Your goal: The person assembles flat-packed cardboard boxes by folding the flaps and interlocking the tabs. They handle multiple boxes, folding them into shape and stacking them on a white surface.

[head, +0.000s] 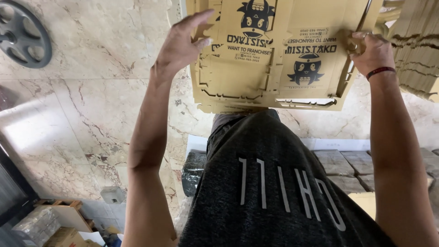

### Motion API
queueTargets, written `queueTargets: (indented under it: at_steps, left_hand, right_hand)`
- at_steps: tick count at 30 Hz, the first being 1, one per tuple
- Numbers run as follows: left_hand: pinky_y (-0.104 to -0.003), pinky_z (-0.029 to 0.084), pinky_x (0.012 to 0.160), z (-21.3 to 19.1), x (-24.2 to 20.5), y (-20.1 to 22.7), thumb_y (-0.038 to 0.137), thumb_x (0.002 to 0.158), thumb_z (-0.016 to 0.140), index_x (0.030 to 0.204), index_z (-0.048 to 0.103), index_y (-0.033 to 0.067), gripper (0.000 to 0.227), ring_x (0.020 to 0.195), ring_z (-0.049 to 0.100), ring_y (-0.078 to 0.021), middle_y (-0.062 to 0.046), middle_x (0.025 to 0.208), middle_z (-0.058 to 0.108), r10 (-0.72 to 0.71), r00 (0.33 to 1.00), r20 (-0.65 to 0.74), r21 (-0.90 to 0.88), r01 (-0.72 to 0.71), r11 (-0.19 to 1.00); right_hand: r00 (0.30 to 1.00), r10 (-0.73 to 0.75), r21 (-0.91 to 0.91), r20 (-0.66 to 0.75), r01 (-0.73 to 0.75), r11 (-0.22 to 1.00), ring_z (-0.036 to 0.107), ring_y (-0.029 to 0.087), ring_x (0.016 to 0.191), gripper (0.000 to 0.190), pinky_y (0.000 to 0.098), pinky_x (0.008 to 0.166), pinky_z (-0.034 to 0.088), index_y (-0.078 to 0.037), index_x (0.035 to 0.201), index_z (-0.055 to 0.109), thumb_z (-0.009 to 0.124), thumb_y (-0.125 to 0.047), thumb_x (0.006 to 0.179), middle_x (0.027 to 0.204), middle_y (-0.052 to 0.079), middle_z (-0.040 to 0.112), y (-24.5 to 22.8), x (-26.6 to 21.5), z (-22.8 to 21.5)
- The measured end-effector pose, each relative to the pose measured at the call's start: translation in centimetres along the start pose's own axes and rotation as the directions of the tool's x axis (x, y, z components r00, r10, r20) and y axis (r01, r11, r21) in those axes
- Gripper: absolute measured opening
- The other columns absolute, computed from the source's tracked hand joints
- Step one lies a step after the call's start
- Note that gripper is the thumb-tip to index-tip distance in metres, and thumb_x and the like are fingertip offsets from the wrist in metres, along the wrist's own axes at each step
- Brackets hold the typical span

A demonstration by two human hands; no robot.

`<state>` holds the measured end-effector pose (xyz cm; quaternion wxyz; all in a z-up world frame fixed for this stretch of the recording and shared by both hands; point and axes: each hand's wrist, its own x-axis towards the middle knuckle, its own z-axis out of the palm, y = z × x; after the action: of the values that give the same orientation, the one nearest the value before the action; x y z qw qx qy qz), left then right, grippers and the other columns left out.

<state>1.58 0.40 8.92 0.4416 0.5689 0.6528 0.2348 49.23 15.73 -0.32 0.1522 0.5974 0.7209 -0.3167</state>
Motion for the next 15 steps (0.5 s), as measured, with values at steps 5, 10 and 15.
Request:
queueTargets:
  at_steps: [5,10,15]
  left_hand:
    - [-0.032,0.072,0.083,0.9,-1.1,0.2,-0.014,0.103,0.072,0.135,0.062,0.0021,0.037,0.112,0.075,-0.0358,-0.023,0.143,0.052,0.446,0.870,-0.211,0.073,-0.441,0.894]
    - [-0.015,0.061,0.052,1.8,-3.9,1.9,-0.024,0.104,0.065,0.140,0.067,0.0084,0.048,0.118,0.084,-0.0324,-0.019,0.155,0.048,0.602,0.777,-0.183,0.351,-0.521,0.778]
    - [-0.017,0.052,0.043,2.7,-3.8,-1.1,-0.022,0.102,0.065,0.131,0.068,0.0026,0.038,0.107,0.085,-0.0313,-0.022,0.152,0.051,0.560,0.784,-0.268,0.364,-0.456,0.812]
  right_hand:
    - [0.993,-0.099,-0.028,-0.056,0.098,0.995,0.062,0.039,0.111,0.055,0.0507,0.097,0.051,-0.005,0.141,0.064,0.078,0.006,0.089,0.131,0.026,0.064,1.3,0.6,0.8]
    - [0.995,-0.088,-0.010,-0.054,0.087,0.996,0.064,0.036,0.109,0.050,0.0458,0.095,0.054,-0.001,0.139,0.062,0.075,0.006,0.092,0.134,0.025,0.062,-0.3,0.0,0.1]
    - [0.987,-0.141,-0.025,-0.071,0.140,0.990,0.065,0.037,0.107,0.044,0.0464,0.096,0.054,-0.003,0.137,0.064,0.073,0.001,0.095,0.130,0.028,0.063,1.3,0.9,0.9]
